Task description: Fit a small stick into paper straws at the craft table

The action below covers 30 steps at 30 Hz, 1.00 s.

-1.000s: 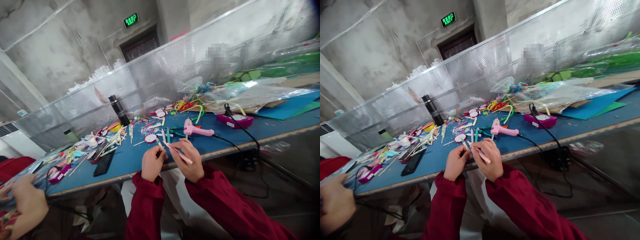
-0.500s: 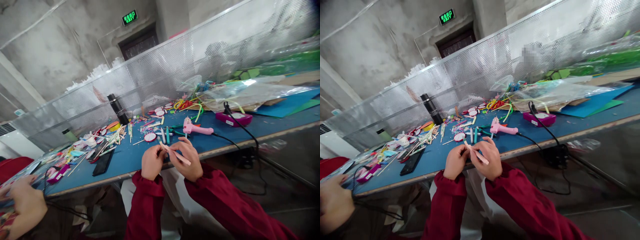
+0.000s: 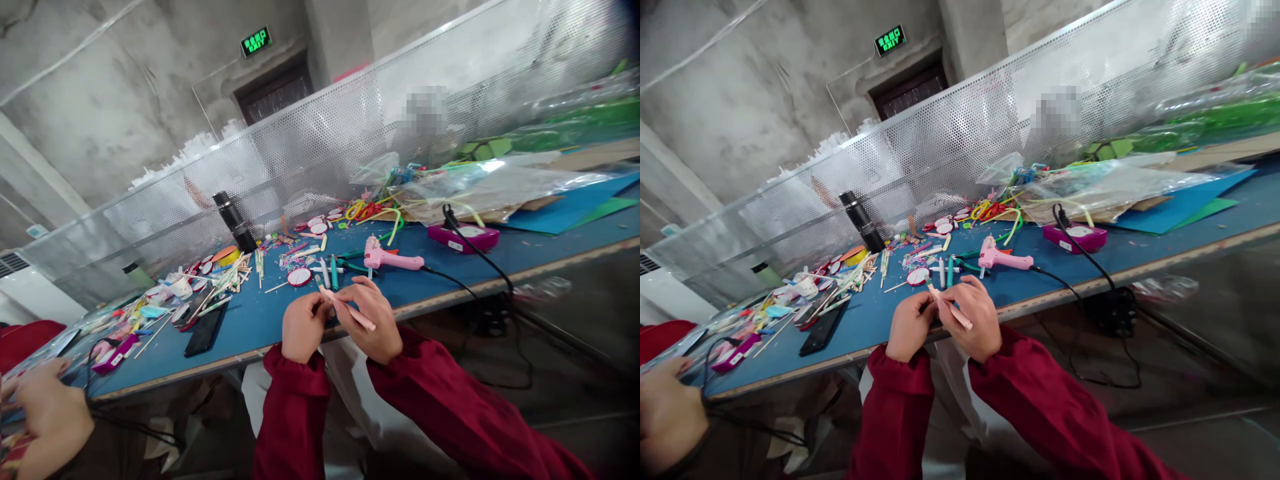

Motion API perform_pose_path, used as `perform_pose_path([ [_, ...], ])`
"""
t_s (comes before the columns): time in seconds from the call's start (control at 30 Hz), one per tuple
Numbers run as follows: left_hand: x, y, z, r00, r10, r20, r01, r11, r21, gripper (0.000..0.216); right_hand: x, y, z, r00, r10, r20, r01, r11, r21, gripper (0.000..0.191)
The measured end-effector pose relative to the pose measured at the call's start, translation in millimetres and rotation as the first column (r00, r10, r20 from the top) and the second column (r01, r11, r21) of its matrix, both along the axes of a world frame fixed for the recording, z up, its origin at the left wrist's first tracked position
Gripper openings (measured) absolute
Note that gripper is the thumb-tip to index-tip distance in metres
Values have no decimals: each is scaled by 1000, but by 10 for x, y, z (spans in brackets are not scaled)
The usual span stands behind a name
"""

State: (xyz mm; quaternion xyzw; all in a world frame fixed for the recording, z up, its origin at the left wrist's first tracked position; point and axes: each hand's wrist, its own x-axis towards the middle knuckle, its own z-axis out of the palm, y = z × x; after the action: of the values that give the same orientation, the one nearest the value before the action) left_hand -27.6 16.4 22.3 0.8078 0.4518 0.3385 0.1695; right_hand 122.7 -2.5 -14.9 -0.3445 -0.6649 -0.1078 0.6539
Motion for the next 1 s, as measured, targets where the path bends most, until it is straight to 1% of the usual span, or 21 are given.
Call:
perform_pose_path([
  [0.17, 7, -2, 23, 1000, 5, 1, -5, 1000, -11, 27, -6, -6, 4, 1000, -12, -15, 12, 1000, -1, 10],
  [0.37, 2, 11, 7, 1000, 1, 15, 0, 1000, -31, 27, -2, -23, 33, 1000, 3, -8, -3, 1000, -10, 9],
  [0.63, 0, 22, -1, 1000, -1, 21, 1, 1000, 5, 25, 4, -24, 40, 1000, 22, 6, -22, 1000, -21, 10],
  [0.73, -1, 15, 2, 1000, -1, 16, 1, 1000, -1, 27, -2, -20, 46, 1000, 10, -20, -10, 1000, -15, 10],
  [1.0, 7, 5, -1, 1000, 17, 21, -17, 1000, -4, 28, -8, -21, 40, 1000, 4, -22, -5, 1000, -15, 11],
])
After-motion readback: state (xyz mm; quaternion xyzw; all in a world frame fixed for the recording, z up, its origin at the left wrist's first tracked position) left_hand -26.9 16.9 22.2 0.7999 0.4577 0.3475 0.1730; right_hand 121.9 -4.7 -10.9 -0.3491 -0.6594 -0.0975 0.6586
